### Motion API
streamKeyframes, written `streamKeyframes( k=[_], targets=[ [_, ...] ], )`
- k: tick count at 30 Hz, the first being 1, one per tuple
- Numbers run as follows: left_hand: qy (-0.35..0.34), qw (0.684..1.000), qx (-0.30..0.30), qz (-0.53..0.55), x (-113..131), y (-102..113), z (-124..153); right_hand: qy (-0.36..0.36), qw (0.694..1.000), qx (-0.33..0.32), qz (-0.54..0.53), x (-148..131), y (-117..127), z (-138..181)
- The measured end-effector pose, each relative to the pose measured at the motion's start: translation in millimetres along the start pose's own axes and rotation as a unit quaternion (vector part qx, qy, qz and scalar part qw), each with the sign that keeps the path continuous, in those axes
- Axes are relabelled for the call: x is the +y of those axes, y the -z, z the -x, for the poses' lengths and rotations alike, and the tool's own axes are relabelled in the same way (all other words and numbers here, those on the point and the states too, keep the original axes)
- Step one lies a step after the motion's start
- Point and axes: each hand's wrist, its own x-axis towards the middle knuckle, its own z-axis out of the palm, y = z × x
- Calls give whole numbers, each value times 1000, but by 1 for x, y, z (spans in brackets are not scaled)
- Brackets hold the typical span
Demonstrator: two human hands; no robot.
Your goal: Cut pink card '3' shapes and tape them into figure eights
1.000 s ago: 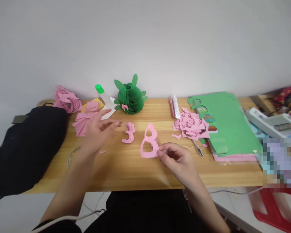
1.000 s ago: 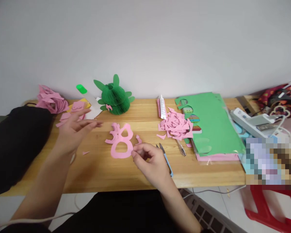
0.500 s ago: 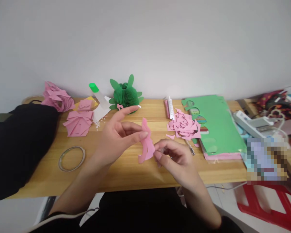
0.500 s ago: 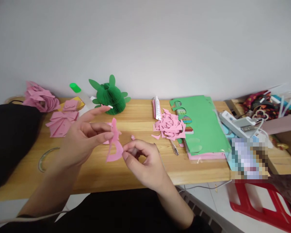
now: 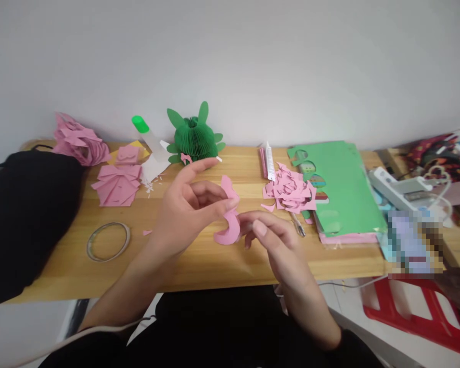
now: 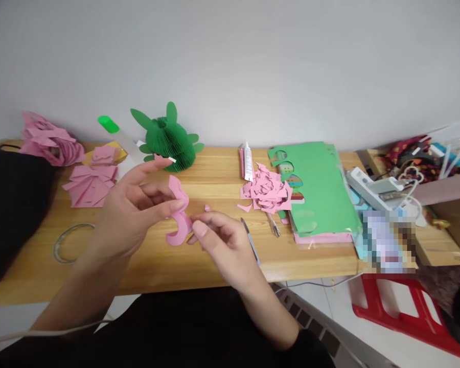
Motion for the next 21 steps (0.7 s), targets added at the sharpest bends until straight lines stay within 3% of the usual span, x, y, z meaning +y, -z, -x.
streamKeyframes(
  k=[8, 21],
  targets=[
    [-13, 1000, 13, -19, -5, -4, 0, -93, 995, 18, 29, -7, -19, -4],
    [-3, 998, 43, -42, -3, -6, 1, -52, 997, 17, 54, -2, -16, -6]
  ],
)
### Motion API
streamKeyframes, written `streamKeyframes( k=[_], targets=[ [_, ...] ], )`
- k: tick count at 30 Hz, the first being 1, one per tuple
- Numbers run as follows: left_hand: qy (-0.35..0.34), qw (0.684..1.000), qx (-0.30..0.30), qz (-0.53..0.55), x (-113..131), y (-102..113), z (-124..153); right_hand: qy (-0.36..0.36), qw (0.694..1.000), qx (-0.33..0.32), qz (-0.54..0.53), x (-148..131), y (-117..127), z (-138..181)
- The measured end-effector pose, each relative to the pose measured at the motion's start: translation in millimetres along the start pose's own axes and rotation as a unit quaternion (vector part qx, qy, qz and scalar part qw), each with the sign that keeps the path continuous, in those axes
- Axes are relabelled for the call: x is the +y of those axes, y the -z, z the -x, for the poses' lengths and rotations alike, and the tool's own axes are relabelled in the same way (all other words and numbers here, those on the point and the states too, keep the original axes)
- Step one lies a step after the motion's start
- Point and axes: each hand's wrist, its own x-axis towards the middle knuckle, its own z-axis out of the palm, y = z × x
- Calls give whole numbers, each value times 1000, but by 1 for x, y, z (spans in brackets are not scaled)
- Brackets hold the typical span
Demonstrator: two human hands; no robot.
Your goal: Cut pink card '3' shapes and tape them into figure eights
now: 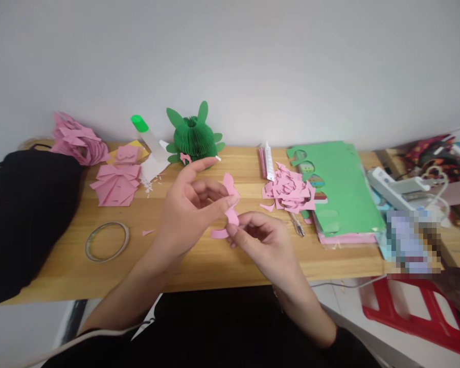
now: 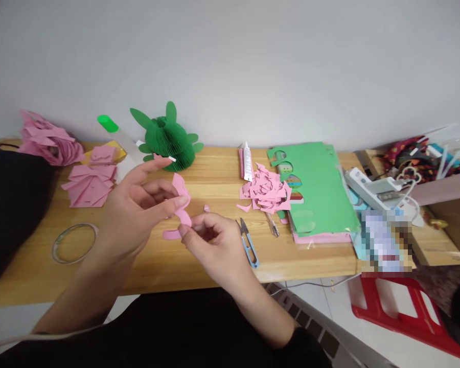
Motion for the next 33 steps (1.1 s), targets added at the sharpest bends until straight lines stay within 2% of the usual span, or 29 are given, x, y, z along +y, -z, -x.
streamKeyframes(
  k=[6, 14, 18, 22, 24, 26, 29, 33],
  targets=[
    [19, 1000, -17, 11, -2, 1, 0, -5, 1000, -4, 2, 3, 2, 0],
    [20, 1000, 3, -12, -2, -2, 4, -23, 999, -27, -6, 9, 5, -1],
    [56, 998, 7, -28, -25, 10, 14, -80, 996, -40, -31, 33, 0, 3],
    [146, 988, 23, -40, -56, 29, 28, -173, 980, -78, -51, 67, -7, 11],
    [179, 982, 39, -51, -68, 37, 32, -209, 972, -107, -26, 80, -6, 17],
    [183, 980, 53, -66, -78, 42, 34, -204, 971, -113, 50, 87, -2, 22],
    [149, 982, 47, -105, -92, 46, 33, -144, 969, -43, 194, 90, 8, 23],
    [75, 972, 27, -221, -105, 47, 32, -98, 943, 81, 308, 84, 17, 8]
  ],
)
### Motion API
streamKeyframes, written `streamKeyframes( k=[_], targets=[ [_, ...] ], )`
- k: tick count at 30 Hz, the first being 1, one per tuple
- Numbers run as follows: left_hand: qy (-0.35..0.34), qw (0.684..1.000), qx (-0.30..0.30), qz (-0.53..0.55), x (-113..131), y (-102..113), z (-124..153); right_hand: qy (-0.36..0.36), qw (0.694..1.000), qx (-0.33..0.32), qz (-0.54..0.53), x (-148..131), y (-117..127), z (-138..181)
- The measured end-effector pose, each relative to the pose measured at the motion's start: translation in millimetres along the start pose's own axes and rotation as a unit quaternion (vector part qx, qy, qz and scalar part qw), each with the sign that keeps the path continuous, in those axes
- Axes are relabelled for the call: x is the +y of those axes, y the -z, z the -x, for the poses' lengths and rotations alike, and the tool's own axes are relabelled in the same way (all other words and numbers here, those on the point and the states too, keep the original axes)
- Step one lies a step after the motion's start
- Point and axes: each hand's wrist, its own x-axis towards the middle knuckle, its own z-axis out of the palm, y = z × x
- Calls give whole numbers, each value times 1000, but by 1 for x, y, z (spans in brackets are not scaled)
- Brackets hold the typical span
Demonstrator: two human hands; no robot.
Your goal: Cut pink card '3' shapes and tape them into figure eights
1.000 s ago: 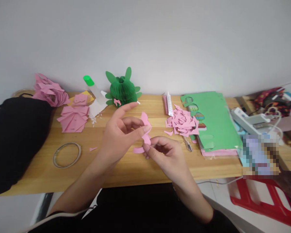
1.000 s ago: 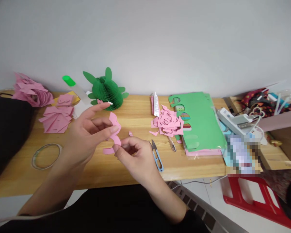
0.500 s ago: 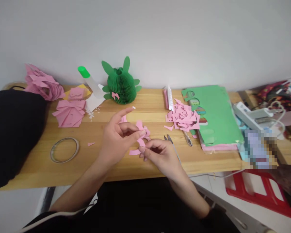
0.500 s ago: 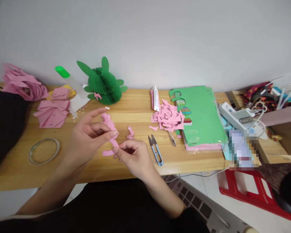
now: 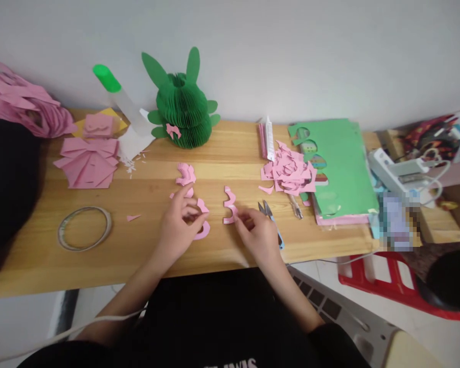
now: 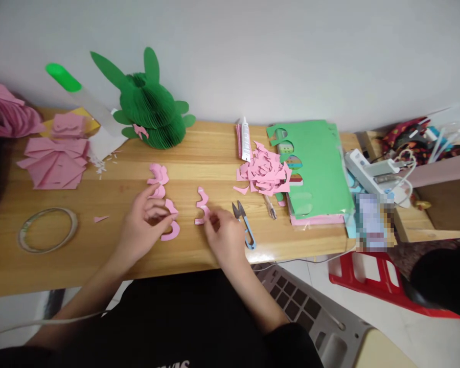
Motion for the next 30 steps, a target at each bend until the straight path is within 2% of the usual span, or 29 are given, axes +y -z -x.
streamKeyframes(
  k=[3, 6, 7, 9, 11, 13, 15, 18, 21, 25, 27, 30],
  targets=[
    [-91, 986, 33, -133, -4, 1, -1, 20, 986, 58, 154, -9, -1, -12],
    [-170, 965, 84, -181, -3, 4, -1, 34, 964, 57, 256, -16, -5, -18],
    [-173, 966, 90, -169, -1, 6, -1, 35, 962, 55, 265, -16, -5, -18],
    [-134, 983, 69, -104, 3, 9, 0, 40, 962, 64, 261, -16, -5, -18],
    [-49, 999, 10, 10, 10, 13, 2, 59, 971, 84, 218, -15, -4, -17],
    [36, 989, -52, 134, 17, 15, 5, 89, 988, 76, 101, -15, -3, -15],
    [83, 967, -91, 221, 23, 17, 8, 90, 993, 15, -71, -19, -3, -14],
    [96, 953, -108, 266, 27, 18, 13, 32, 957, -91, -273, -30, -4, -13],
    [76, 960, -109, 246, 26, 17, 18, 7, 933, -114, -342, -40, -5, -14],
    [20, 976, -115, 183, 21, 18, 23, 3, 929, -116, -351, -47, -6, -13],
    [-31, 985, -112, 126, 17, 20, 26, -2, 931, -116, -347, -47, -7, -13],
    [-159, 984, -77, -17, 10, 25, 30, -7, 934, -123, -336, -44, -11, -11]
  ],
)
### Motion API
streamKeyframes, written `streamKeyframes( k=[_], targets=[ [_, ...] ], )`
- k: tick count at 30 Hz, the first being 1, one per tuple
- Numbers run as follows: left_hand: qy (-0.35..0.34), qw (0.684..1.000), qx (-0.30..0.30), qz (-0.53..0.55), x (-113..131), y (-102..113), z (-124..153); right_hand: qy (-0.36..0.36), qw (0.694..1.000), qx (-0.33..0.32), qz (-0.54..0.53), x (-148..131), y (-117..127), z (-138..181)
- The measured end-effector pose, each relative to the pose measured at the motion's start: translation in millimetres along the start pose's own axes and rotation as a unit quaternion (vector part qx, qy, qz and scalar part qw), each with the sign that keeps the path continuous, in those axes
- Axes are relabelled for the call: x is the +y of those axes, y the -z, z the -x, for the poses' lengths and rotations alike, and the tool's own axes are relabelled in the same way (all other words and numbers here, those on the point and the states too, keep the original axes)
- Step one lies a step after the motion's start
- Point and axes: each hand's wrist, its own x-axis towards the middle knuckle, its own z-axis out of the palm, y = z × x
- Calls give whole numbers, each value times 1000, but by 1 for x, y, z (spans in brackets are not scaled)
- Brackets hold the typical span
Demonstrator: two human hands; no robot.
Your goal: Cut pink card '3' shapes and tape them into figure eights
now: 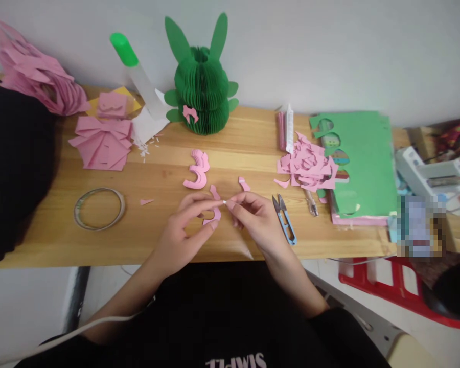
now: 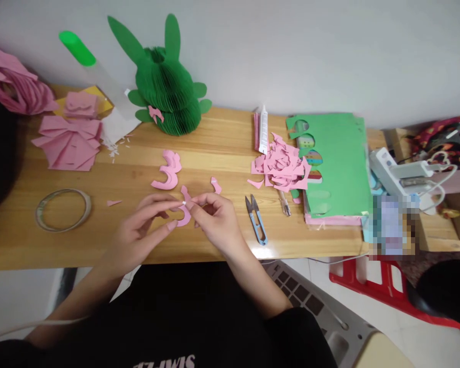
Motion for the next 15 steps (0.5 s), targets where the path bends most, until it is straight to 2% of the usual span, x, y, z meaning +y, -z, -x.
streamKeyframes(
  k=[3, 6, 11, 15],
  targets=[
    [-120, 974, 19, -192, -11, 8, 7, -25, 999, -11, 46, 11, -2, 4],
    [-184, 935, 1, -304, -26, 20, 13, -52, 992, 1, 111, 24, -4, 10],
    [-249, 915, -66, -312, -42, 33, 23, -53, 983, 18, 177, 35, -13, 19],
    [-280, 899, -71, -329, -46, 32, 27, -54, 976, 12, 209, 39, -23, 21]
  ],
)
